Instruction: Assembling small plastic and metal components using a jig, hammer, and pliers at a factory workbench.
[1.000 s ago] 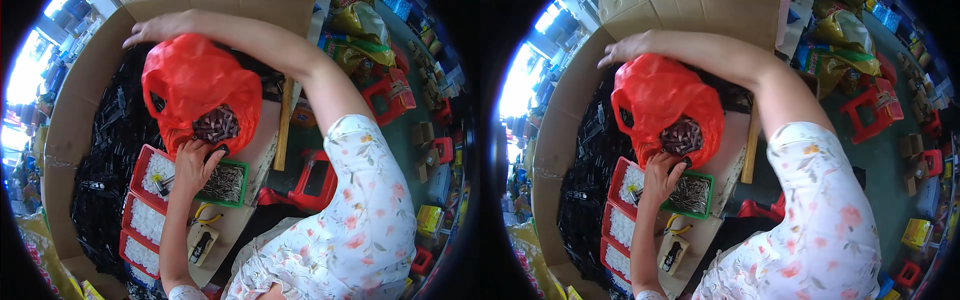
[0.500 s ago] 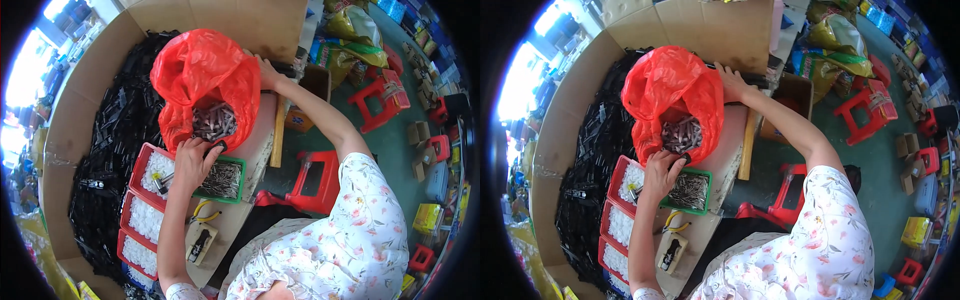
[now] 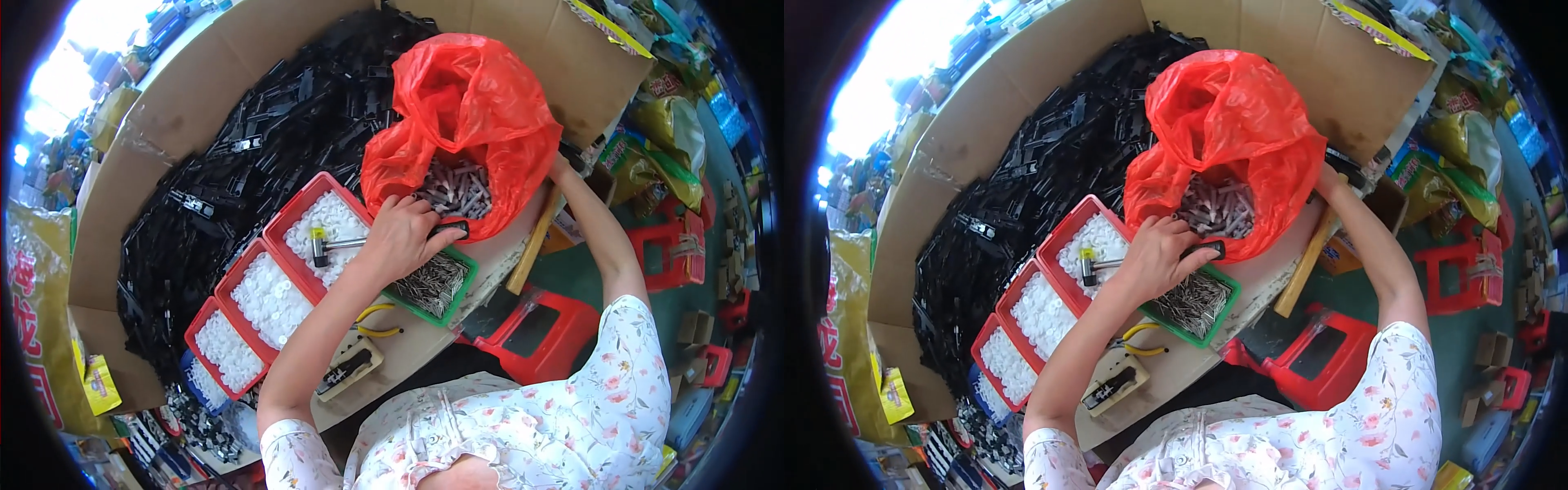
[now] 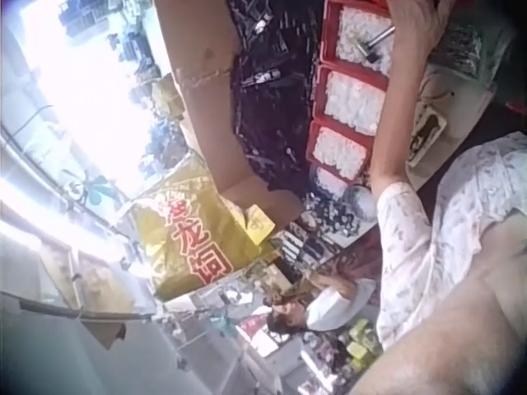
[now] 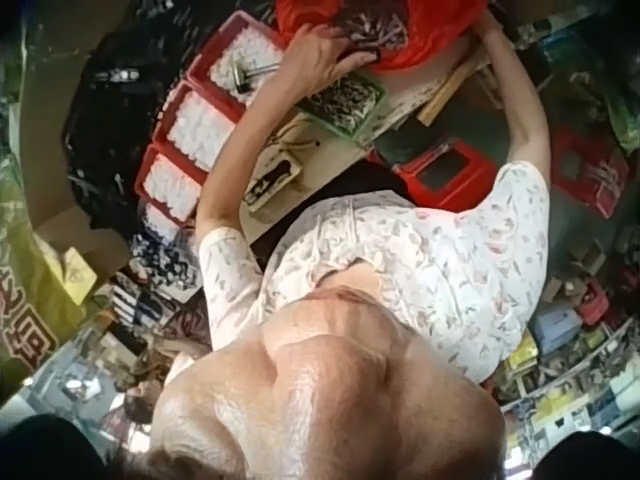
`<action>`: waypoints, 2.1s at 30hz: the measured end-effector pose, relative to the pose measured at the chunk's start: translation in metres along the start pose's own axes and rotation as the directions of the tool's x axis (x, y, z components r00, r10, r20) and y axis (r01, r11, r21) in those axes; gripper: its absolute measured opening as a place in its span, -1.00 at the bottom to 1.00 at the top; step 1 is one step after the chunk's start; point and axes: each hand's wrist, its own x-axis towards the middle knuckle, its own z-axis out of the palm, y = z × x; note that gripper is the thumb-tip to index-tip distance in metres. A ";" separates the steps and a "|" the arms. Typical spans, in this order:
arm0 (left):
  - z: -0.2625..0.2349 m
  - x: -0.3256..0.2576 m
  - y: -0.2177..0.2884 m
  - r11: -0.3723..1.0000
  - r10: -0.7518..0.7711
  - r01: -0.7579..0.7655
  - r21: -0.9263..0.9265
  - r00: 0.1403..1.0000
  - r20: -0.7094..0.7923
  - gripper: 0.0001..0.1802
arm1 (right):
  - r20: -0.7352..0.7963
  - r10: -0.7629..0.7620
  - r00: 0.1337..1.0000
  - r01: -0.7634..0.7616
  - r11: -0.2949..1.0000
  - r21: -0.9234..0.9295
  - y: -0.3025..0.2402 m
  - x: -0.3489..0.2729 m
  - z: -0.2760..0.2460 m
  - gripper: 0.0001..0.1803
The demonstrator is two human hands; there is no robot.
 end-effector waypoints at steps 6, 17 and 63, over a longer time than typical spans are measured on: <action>0.002 0.001 -0.002 1.000 0.010 -0.011 -0.015 0.999 -0.039 -0.44 | -0.033 0.171 0.985 -0.171 0.985 -0.014 -0.044 0.004 -0.008 -0.39; 0.005 -0.003 -0.006 0.999 0.032 -0.033 -0.013 0.997 -0.063 -0.44 | -0.093 -0.152 0.984 0.074 0.825 -0.560 -0.091 0.111 -0.027 -0.39; -0.023 0.021 -0.001 0.983 -0.131 0.158 0.090 0.958 -0.254 -0.55 | 0.052 0.132 0.990 -0.095 0.892 -0.443 -0.036 -0.041 0.009 -0.43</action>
